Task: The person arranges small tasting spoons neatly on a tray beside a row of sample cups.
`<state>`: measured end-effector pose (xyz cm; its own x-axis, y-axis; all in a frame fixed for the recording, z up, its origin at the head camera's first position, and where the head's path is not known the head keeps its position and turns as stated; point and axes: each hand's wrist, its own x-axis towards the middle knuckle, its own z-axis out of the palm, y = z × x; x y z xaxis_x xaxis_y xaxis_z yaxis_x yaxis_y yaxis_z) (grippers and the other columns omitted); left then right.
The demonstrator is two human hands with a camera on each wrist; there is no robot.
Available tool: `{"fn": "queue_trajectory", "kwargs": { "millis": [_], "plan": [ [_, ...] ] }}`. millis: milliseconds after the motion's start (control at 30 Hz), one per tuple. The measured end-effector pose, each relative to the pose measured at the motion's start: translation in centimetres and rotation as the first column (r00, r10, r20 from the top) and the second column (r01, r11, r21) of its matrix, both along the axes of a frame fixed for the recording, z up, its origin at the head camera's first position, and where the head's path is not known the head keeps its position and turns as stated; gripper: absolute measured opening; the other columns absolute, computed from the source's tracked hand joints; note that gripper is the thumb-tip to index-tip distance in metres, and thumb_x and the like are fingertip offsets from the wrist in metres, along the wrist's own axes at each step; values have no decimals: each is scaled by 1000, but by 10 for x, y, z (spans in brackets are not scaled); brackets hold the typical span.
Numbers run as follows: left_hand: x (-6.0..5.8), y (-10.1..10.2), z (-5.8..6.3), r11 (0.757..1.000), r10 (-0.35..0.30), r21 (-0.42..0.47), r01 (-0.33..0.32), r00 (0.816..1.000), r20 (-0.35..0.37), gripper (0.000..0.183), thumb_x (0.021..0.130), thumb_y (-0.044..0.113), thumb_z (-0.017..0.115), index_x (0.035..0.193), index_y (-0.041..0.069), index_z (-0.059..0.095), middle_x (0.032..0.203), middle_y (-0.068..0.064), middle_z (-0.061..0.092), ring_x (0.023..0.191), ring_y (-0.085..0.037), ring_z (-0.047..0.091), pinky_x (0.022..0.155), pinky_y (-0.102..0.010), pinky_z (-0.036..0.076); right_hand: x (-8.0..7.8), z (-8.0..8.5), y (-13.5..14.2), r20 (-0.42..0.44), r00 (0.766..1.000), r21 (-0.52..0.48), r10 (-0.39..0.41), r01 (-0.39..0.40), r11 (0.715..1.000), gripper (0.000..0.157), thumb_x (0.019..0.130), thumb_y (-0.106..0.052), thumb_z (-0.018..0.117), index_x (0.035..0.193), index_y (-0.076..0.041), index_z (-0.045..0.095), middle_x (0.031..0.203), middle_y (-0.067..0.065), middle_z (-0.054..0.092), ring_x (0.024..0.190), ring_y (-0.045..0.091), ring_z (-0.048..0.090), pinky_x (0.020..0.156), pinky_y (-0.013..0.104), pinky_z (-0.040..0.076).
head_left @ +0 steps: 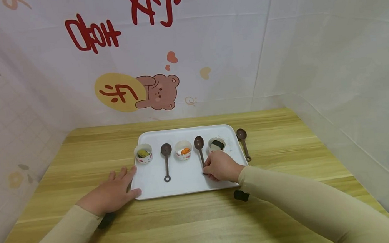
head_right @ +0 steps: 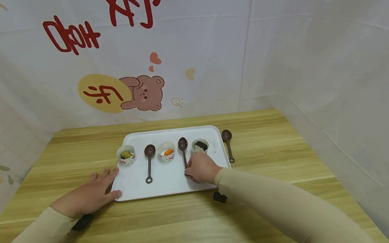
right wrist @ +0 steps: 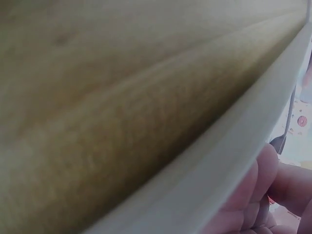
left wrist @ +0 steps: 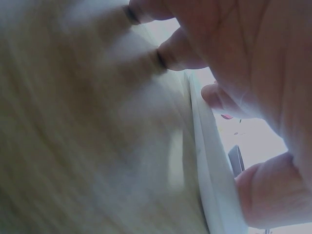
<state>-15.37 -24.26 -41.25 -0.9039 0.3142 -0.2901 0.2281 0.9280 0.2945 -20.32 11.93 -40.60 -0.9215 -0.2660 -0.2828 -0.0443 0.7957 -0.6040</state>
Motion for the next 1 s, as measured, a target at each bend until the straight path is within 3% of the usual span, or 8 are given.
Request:
{"fn": "queue_trajectory", "kwargs": {
  "millis": [433,1000],
  "plan": [
    [0,0,0,1000,2,-6,-2,1000,-3,92,102,64,55,166,4,27,165,-40,24,146,-73,19,109,-80,34,-1,-1,-2,41,998,-17,-40,41,999,21,96,-10,76,76,-6,73,58,2,64,51,9,56,51,21,46],
    [1,0,1,1000,1,-4,-1,1000,-5,93,102,64,54,166,3,27,166,-40,24,146,-73,18,110,-80,33,-2,-4,-2,18,1000,13,-24,24,1000,25,96,-11,76,72,-8,72,56,0,64,49,8,56,51,21,43]
  ]
}}
